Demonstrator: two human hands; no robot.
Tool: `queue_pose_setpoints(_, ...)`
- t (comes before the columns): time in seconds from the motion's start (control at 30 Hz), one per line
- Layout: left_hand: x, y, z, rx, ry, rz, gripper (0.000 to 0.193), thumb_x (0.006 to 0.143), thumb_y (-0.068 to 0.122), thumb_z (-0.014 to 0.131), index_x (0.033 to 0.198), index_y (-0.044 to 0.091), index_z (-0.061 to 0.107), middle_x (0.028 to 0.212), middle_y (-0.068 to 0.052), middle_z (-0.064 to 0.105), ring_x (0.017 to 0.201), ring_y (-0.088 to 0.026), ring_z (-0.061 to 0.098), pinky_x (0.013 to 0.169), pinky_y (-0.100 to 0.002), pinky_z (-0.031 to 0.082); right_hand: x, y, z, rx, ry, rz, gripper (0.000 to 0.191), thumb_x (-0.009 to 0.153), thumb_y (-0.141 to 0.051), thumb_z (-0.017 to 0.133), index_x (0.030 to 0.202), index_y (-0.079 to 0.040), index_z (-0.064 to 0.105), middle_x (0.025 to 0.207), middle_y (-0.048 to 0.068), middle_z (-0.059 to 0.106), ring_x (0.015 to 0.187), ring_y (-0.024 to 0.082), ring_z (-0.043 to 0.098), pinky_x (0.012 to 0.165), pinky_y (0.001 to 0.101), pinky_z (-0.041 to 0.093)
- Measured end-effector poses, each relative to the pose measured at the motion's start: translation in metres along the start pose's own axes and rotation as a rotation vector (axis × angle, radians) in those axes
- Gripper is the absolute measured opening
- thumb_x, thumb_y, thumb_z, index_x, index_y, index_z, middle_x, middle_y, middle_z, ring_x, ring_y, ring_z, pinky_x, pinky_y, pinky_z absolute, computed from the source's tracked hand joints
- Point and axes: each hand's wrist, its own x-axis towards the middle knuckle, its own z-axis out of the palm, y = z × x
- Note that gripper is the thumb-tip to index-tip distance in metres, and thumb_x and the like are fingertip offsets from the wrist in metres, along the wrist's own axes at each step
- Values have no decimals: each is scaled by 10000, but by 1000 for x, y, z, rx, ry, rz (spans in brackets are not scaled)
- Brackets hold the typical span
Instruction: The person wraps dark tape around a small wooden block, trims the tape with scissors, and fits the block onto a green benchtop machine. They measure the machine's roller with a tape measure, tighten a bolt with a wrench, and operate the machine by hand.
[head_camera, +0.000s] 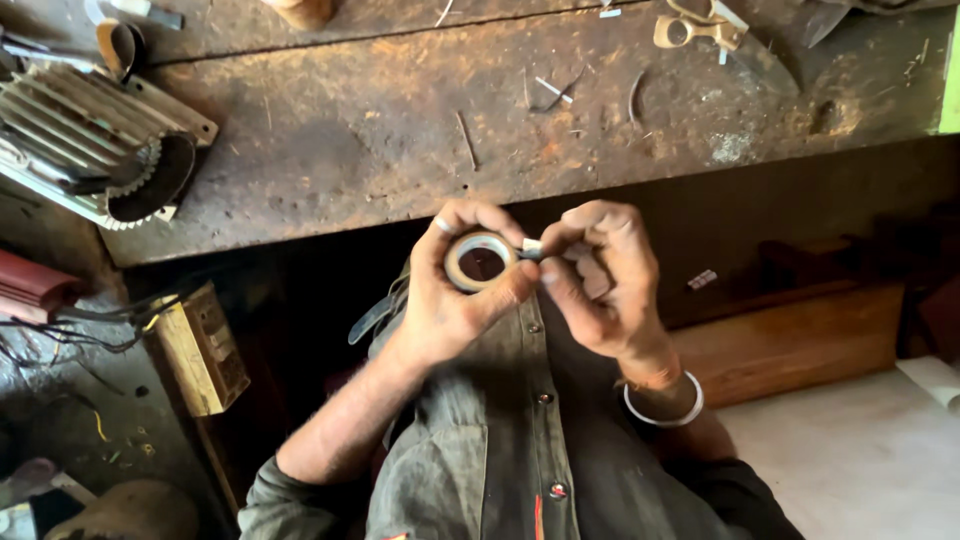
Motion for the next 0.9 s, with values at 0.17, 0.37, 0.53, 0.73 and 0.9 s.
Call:
queue_pose_setpoints(0.17, 6, 16, -13, 39, -138, -75, 451, 817, 42, 878, 1186, 23, 619, 1077, 1, 700, 1011, -54, 646, 925, -252, 572, 6, -5, 6, -88, 20, 2, 350, 1055, 73, 551, 1306, -55, 342, 1116, 111, 536, 958, 90, 505, 894, 215, 464)
queue_pose_setpoints(0.37, 10, 26, -24, 254, -174, -50, 396, 850, 108, 817, 1205, 7, 675, 1024, -24, 710, 932, -77, 670, 838, -258, 580, 3, -11, 25, -279, -17, -46, 280, 1092, 73, 493, 1259, -48, 304, 1122, 115, 504, 950, 98, 463, 877, 203, 433)
queue_pose_setpoints(0.53, 17, 28, -41, 492, -315, 180, 232, 940, 159, 758, 1126, 27, 711, 1015, -104, 708, 901, -206, 719, 797, -320, 576, 9, -14, 33, -302, 23, 18, 265, 1079, 72, 489, 1252, -27, 314, 1184, 114, 499, 954, 100, 478, 847, 214, 453)
queue_pose_setpoints(0.73, 34, 17, -27, 689, -191, 169, 166, 849, 95, 725, 982, 9, 675, 868, -133, 647, 757, -249, 652, 690, -354, 539, 33, -8, 8, -204, -60, 21, 253, 1065, 51, 534, 1251, -20, 379, 1109, 73, 545, 915, 84, 519, 801, 215, 478)
queue_pose_setpoints(0.9, 64, 0, 7, 409, -34, 26, 111, 963, 105, 737, 912, 30, 672, 785, -9, 641, 711, -81, 569, 623, -257, 466, 73, 16, -67, -254, -92, -13, 151, 1092, 21, 573, 1194, -19, 469, 1123, 61, 572, 904, 65, 563, 818, 222, 501)
